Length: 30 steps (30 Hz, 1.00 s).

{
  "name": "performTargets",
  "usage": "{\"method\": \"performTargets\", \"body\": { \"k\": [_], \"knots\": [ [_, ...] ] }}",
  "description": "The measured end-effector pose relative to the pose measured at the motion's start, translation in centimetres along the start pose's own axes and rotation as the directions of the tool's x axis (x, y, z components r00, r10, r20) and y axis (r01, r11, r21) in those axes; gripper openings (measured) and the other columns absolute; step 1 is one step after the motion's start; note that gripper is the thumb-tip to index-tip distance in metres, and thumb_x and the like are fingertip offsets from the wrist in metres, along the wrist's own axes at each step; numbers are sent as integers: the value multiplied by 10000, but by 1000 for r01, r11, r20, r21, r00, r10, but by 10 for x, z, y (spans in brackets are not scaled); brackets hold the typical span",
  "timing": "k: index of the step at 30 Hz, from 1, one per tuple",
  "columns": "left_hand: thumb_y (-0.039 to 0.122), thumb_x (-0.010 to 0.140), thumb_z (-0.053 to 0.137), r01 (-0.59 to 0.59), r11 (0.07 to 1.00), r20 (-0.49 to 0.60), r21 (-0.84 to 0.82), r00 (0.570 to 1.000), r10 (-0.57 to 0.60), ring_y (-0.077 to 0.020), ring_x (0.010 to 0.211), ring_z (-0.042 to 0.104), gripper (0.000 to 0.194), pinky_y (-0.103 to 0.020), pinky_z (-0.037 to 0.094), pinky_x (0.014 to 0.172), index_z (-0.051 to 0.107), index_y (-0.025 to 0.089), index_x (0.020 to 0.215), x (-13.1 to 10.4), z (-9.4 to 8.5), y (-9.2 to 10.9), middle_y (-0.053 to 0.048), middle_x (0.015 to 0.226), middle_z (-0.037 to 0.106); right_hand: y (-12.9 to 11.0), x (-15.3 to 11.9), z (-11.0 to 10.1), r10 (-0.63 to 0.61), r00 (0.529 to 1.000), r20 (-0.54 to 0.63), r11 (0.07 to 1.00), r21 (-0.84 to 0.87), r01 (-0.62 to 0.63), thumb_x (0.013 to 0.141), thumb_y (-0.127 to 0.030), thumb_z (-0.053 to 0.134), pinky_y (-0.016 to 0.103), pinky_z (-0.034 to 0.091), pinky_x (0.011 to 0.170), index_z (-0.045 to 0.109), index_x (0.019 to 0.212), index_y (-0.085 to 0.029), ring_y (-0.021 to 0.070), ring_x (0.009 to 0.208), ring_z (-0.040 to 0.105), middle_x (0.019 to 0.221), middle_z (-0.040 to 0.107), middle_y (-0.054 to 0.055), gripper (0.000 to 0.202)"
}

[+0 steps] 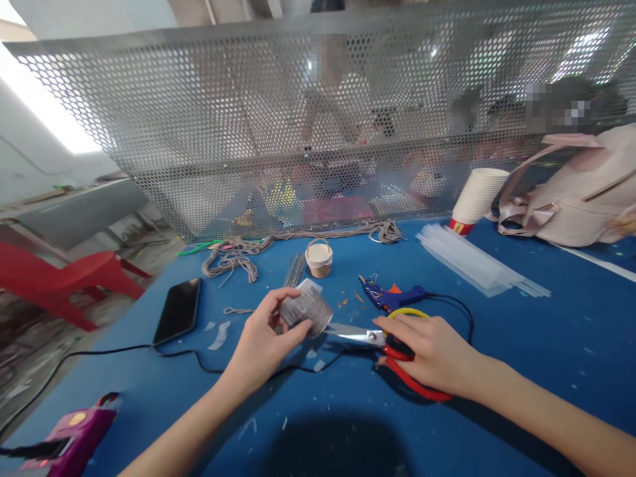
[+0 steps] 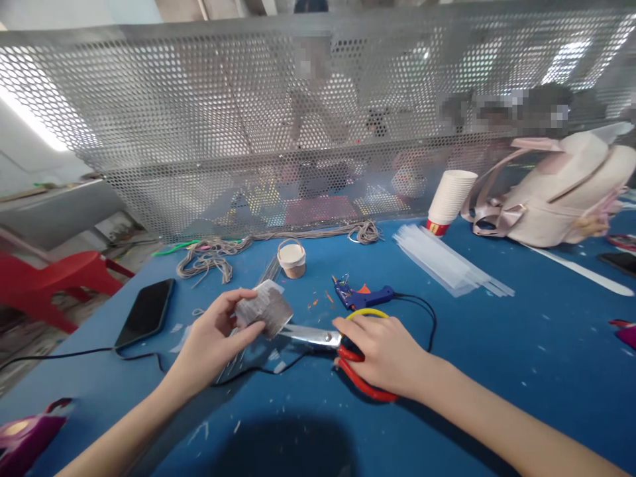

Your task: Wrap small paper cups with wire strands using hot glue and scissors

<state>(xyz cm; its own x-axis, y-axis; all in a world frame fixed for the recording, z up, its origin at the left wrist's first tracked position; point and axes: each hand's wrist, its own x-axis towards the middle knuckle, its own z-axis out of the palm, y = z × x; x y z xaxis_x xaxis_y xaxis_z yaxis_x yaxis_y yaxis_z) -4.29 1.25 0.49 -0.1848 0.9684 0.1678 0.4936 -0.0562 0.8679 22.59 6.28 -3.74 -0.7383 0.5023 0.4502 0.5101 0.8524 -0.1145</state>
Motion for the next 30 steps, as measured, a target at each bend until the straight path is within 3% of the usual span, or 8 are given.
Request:
{"method": "performTargets", "body": {
  "k": [5,9,12,16,20,25,30],
  "knots": [
    [273,716,623,13,997,29,77,999,-15,-129,621,489,332,-245,412,592,547,211,1033,3,2,-9,28,782,555,0,-10,-6,-68,967,245,994,99,45,800,-152,597,279,511,649,566,1172,-200,195,798,661,910,680,77,376],
    [237,745,584,-17,992,109,124,994,3,-135,683,514,313,-262,442,647,548,228,1055,1,4,-13,-3,925,578,-9,-7,-15,-115,938,326,975,219,43,796,-113,587,254,501,684,543,1210,-228,175,827,639,956,656,68,432],
    [197,750,563,-38,994,170,102,985,20,-133,714,518,352,-267,457,675,541,238,1099,-1,6,-14,-18,998,578,-16,-4,-19,-139,941,309,964,261,57,823,-98,547,248,493,709,543,1215,-225,172,832,631,943,644,70,412],
    [185,729,579,34,999,240,-36,970,-24,-113,643,493,446,-244,444,601,508,209,1169,0,7,-14,-16,933,578,-17,-3,-21,-155,929,335,961,270,62,826,-85,532,259,492,716,544,1226,-207,182,842,636,944,641,80,418],
    [275,775,567,107,987,234,-118,969,-77,-155,750,539,364,-259,452,641,561,180,1127,2,5,-11,-40,939,616,-12,-5,-21,-133,925,355,959,283,29,797,-157,589,275,508,702,545,1241,-212,192,829,648,965,664,76,449],
    [322,807,576,132,981,175,-144,979,-106,-139,700,528,256,-266,454,653,633,189,1018,1,5,-5,-20,923,638,-9,-7,-16,-7,968,253,947,312,-75,774,-272,641,335,542,725,547,1237,-153,235,877,661,984,690,96,486],
    [343,837,584,141,972,202,-188,974,-102,-127,702,527,225,-241,449,639,641,198,1000,-2,5,-11,-7,895,632,-8,-11,-9,5,991,136,952,302,-46,814,-280,609,350,564,680,562,1210,-101,242,820,681,938,699,123,437]
  ]
}}
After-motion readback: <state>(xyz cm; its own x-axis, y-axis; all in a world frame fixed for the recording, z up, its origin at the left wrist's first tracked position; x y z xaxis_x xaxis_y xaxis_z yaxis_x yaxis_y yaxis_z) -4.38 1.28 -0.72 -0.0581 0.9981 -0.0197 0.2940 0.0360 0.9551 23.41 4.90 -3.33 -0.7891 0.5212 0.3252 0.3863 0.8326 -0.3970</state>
